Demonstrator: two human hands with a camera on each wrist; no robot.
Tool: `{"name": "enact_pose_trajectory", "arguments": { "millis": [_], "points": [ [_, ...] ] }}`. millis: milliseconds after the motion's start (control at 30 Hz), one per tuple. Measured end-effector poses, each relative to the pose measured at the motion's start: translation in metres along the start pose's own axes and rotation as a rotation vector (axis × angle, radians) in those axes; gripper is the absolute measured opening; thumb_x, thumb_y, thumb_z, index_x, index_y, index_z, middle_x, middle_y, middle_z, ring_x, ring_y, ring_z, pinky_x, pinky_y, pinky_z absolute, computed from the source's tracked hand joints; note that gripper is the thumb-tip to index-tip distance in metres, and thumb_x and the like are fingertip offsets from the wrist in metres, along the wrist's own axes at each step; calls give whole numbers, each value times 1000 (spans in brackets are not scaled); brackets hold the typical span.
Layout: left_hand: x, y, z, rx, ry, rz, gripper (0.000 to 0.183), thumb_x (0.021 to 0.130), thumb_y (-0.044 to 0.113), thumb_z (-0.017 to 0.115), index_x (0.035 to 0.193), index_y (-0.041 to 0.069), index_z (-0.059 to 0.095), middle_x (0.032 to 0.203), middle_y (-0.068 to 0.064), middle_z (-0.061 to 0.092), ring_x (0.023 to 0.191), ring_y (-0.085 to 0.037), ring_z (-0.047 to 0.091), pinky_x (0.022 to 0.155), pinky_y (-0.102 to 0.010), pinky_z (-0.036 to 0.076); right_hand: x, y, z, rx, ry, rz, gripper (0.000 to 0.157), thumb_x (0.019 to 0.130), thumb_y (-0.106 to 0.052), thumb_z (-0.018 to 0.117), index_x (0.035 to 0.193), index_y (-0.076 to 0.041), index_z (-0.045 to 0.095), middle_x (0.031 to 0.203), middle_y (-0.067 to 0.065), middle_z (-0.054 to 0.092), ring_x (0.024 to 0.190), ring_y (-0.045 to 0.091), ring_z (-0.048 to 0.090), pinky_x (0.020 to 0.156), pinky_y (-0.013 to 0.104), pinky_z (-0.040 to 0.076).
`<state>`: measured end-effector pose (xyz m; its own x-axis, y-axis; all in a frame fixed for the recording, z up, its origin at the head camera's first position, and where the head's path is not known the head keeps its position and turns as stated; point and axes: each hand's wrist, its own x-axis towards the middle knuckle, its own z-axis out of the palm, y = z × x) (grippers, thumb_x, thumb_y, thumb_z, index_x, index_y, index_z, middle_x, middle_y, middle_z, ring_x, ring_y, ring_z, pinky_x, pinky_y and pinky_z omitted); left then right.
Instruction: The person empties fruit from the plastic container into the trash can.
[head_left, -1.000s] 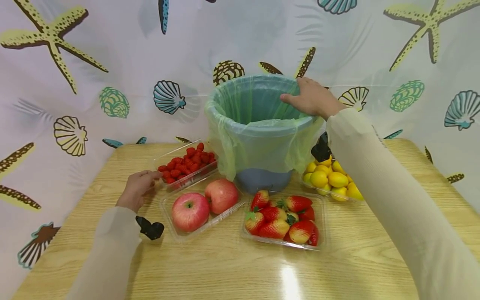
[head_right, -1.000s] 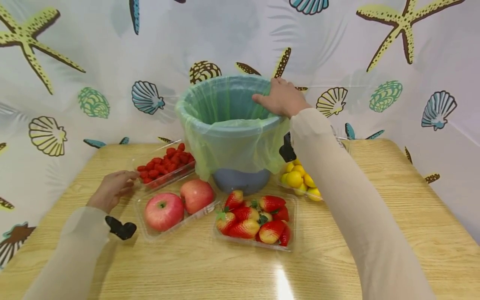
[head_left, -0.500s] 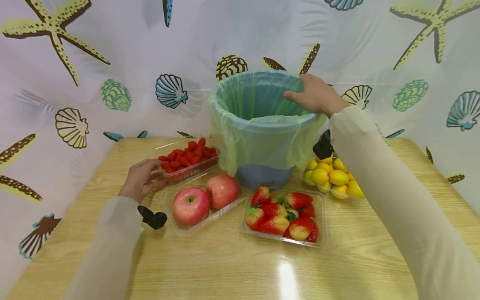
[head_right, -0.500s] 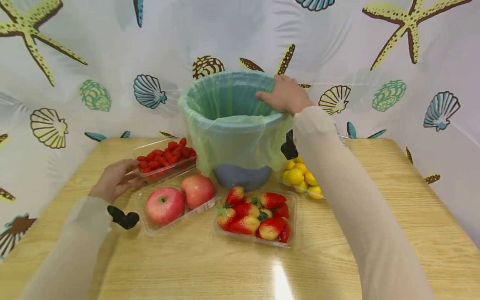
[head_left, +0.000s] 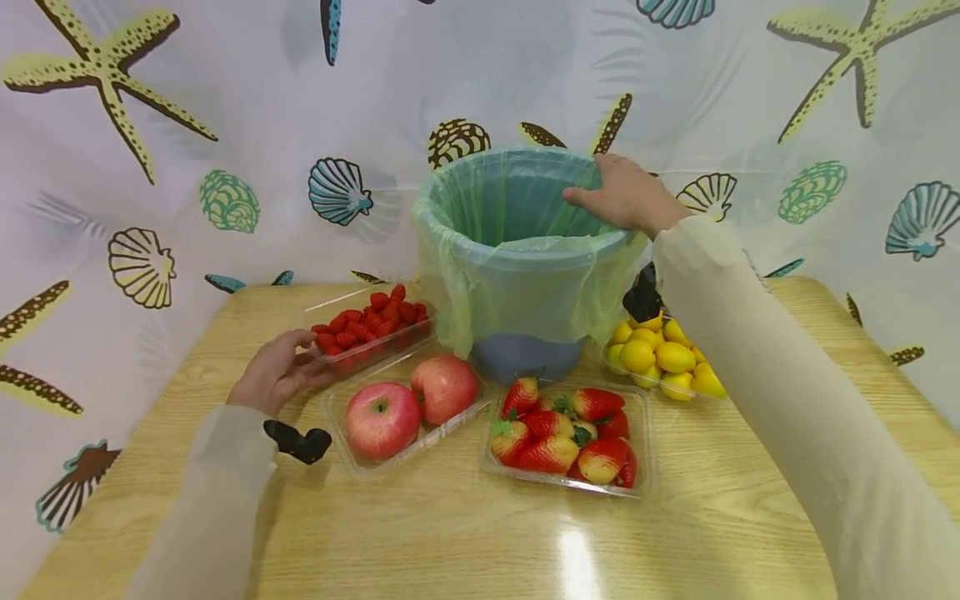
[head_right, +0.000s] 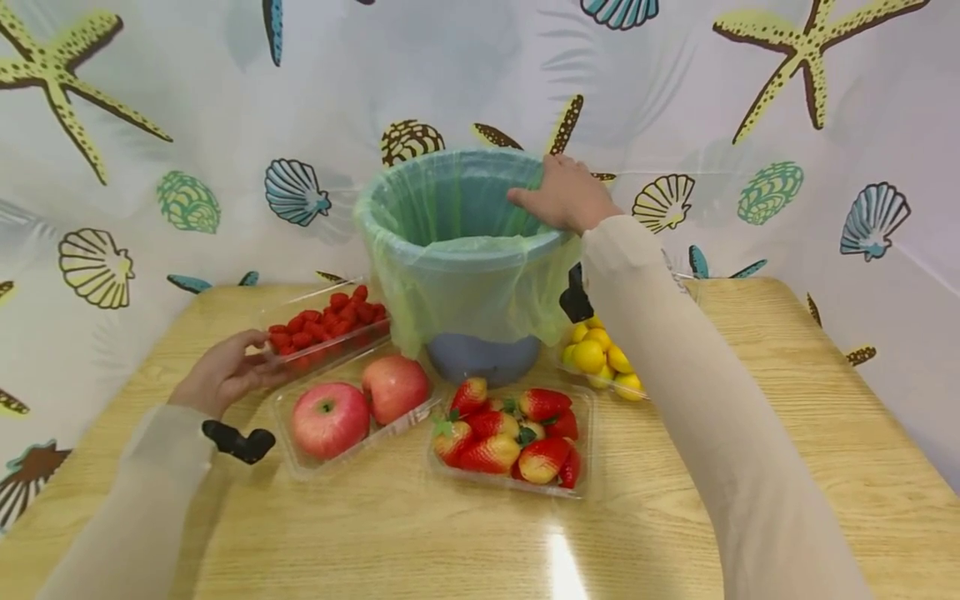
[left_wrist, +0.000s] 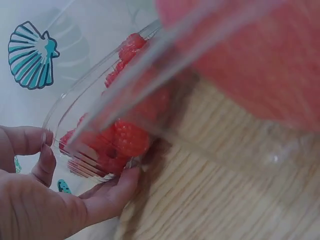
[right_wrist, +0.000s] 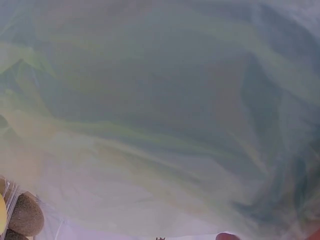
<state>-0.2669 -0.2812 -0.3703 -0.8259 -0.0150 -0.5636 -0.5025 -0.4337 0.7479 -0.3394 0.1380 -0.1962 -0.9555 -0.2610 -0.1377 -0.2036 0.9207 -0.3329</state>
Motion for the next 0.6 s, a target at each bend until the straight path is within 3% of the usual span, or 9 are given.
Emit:
{"name": "enact_pose_trajectory", "arguments": {
  "millis": [67, 133, 200, 300, 433, 600],
  "points": [
    [1, -1, -1, -66, 8, -19, 63, 98, 12, 43, 149, 27, 9, 114, -3, 30, 106, -16, 40, 111, -42, 29, 0, 0, 0, 0, 2, -1, 80, 99, -49, 34, 153, -2, -2, 160, 18, -2, 147, 36, 3, 118, 53, 11],
    [2, -2, -2, -123, 13, -33, 68, 97, 11, 44, 150, 30, 6, 128, -5, 29, 113, -16, 38, 111, -42, 28, 1, 0, 0, -2, 3, -3, 80, 99, -49, 34, 153, -2, -2, 160, 18, -1, 147, 36, 3, 118, 52, 11],
    [3, -3, -3, -151, 12, -43, 73, 96, 10, 46, 151, 32, 4, 139, -5, 24, 117, -18, 36, 109, -42, 31, 0, 0, 1, -6, 3, -7, 80, 99, -50, 34, 153, -1, -2, 160, 19, -1, 147, 36, 3, 118, 52, 11],
    [3, -5, -6, -159, -9, -48, 75, 94, 9, 51, 151, 32, 8, 141, -6, 26, 112, -20, 45, 103, -42, 42, 0, 1, 1, -20, 1, -10, 81, 99, -50, 34, 153, -1, -2, 160, 19, -1, 147, 37, 3, 118, 53, 11],
    [3, -8, -11, -131, -83, -26, 46, 94, 12, 53, 134, 17, 30, 112, -5, 46, 90, -20, 58, 88, -39, 54, 1, 1, 0, -32, -2, -7, 82, 99, -52, 33, 153, -1, -2, 159, 20, -1, 147, 37, 3, 118, 53, 11],
    [2, -11, -12, -104, -169, 23, 13, 96, 16, 51, 105, 8, 47, 87, -7, 60, 80, -21, 65, 78, -37, 57, 1, 3, 0, -24, 2, -20, 80, 100, -52, 29, 152, -1, -2, 160, 19, -2, 147, 37, 0, 118, 53, 9]
  ]
}}
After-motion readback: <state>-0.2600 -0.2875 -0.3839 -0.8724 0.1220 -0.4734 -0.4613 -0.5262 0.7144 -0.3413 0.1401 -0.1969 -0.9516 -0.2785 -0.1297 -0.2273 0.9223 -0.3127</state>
